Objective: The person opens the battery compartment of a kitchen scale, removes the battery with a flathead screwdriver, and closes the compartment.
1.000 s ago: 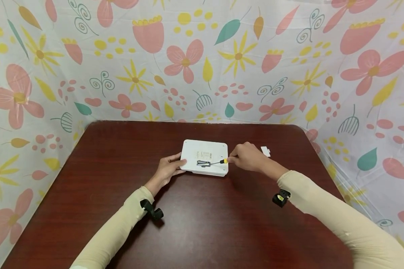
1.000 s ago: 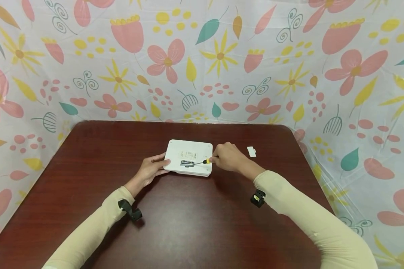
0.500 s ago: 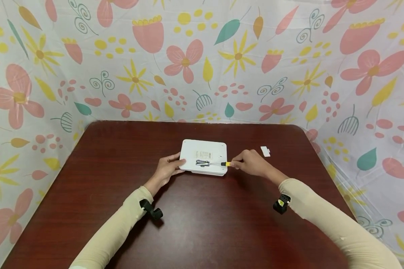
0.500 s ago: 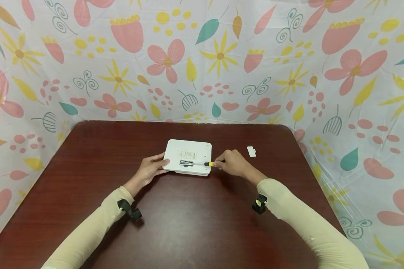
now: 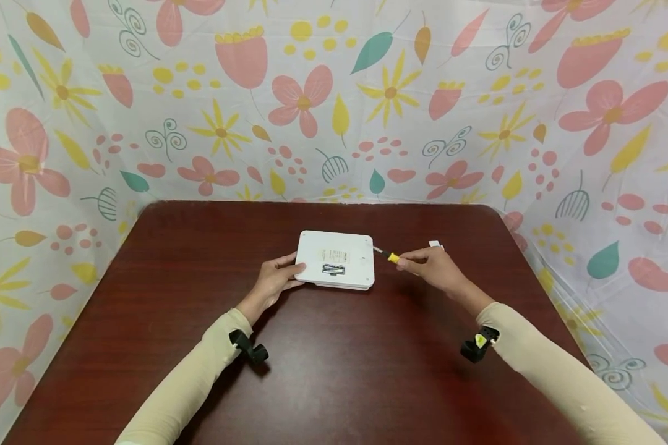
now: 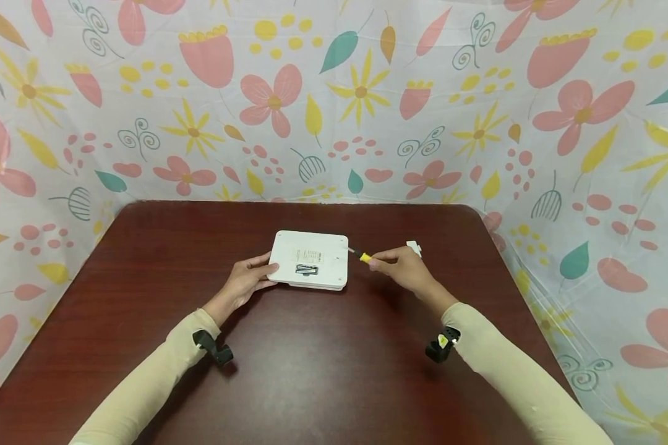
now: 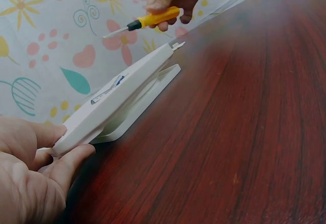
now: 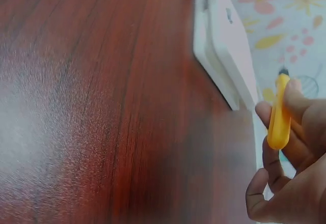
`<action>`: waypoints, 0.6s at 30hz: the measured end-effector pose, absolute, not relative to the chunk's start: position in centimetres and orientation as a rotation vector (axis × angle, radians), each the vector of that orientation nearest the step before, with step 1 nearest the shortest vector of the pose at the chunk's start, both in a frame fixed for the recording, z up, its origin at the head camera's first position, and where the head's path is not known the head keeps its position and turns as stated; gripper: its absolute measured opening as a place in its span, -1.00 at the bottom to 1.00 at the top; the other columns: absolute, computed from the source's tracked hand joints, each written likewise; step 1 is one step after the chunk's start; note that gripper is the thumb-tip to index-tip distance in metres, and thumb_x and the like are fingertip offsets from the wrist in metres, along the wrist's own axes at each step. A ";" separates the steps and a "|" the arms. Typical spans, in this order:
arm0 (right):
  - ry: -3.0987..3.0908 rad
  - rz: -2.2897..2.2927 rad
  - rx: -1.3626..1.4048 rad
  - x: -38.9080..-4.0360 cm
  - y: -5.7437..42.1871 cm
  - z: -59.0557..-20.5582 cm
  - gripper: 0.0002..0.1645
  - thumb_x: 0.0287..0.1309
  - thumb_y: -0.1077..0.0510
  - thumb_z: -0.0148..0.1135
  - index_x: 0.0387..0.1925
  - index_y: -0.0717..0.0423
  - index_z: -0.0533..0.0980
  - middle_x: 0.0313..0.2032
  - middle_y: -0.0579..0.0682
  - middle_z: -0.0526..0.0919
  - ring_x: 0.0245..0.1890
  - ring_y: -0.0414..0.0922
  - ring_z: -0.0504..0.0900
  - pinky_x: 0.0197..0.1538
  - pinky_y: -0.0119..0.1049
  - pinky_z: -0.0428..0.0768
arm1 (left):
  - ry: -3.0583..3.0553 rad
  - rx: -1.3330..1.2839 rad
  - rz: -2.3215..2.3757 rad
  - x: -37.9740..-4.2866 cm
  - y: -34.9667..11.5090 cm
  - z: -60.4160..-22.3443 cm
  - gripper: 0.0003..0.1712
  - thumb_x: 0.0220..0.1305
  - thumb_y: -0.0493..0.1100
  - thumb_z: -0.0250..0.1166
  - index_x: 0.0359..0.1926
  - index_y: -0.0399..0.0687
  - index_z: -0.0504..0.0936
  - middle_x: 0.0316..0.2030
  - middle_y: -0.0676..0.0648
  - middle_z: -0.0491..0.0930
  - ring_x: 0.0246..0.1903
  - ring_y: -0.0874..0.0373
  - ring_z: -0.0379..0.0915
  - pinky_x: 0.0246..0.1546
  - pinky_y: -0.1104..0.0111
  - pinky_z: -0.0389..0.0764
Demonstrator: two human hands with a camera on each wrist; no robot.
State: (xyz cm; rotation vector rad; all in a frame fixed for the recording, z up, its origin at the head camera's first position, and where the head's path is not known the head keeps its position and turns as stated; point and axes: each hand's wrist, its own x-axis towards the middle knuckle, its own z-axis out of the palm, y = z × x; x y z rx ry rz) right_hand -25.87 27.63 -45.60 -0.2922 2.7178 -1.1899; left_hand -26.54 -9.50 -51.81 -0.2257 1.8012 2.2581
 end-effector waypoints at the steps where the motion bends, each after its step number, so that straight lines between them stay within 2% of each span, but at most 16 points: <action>1: 2.715 -1.221 -0.252 -25.7 27.9 -45.5 -0.54 0.34 -0.09 0.35 0.07 0.15 0.71 -0.13 0.10 0.80 -0.04 -0.01 0.67 -0.02 -0.15 0.67 | 1.802 -0.223 2.259 -26.5 -9.5 -51.8 -0.37 0.36 -0.40 0.32 0.41 -0.30 0.41 0.26 -0.46 0.48 -0.31 0.15 0.69 -0.20 0.33 0.78; 4: 2.730 -1.253 -0.147 -25.3 28.9 -45.1 -0.44 0.32 -0.12 0.37 0.13 0.21 0.67 -0.04 0.20 0.76 -0.07 0.03 0.66 -0.04 -0.06 0.69 | 1.798 -0.215 2.262 -26.5 -9.6 -51.7 -0.37 0.36 -0.40 0.33 0.42 -0.30 0.41 0.27 -0.46 0.46 -0.31 0.15 0.69 -0.21 0.34 0.78; 8: 2.845 -1.147 -0.068 -25.0 30.1 -44.9 -0.36 0.27 -0.22 0.39 0.14 0.19 0.67 0.00 0.23 0.73 -0.18 0.01 0.68 -0.22 -0.17 0.70 | 1.804 -0.208 2.260 -26.4 -9.6 -51.5 -0.37 0.36 -0.40 0.33 0.42 -0.31 0.41 0.27 -0.47 0.46 -0.31 0.16 0.69 -0.21 0.35 0.78; 11: 2.985 -1.001 -0.083 -25.0 30.6 -45.5 -0.44 0.26 -0.18 0.41 0.04 0.18 0.72 -0.12 0.19 0.78 -0.32 -0.05 0.68 -0.39 -0.32 0.59 | 1.804 -0.216 2.262 -26.4 -9.6 -51.4 -0.37 0.36 -0.40 0.32 0.41 -0.31 0.41 0.26 -0.47 0.47 -0.32 0.16 0.69 -0.22 0.36 0.78; 14: 3.099 -0.865 -0.134 -24.9 30.8 -46.3 -0.54 0.25 -0.10 0.44 -0.07 0.20 0.76 -0.30 0.12 0.80 -0.50 -0.11 0.61 -0.51 -0.32 0.49 | 1.801 -0.219 2.265 -26.4 -9.5 -51.6 -0.38 0.36 -0.40 0.32 0.41 -0.31 0.41 0.25 -0.48 0.47 -0.32 0.17 0.69 -0.22 0.36 0.78; 18: 3.170 -0.758 -0.126 -24.9 31.0 -47.3 -0.57 0.22 -0.09 0.46 -0.15 0.21 0.78 -0.45 0.04 0.77 -0.57 -0.10 0.53 -0.53 -0.30 0.41 | 1.795 -0.215 2.264 -26.4 -9.5 -51.7 -0.38 0.36 -0.40 0.32 0.41 -0.31 0.41 0.24 -0.49 0.48 -0.32 0.16 0.69 -0.22 0.35 0.78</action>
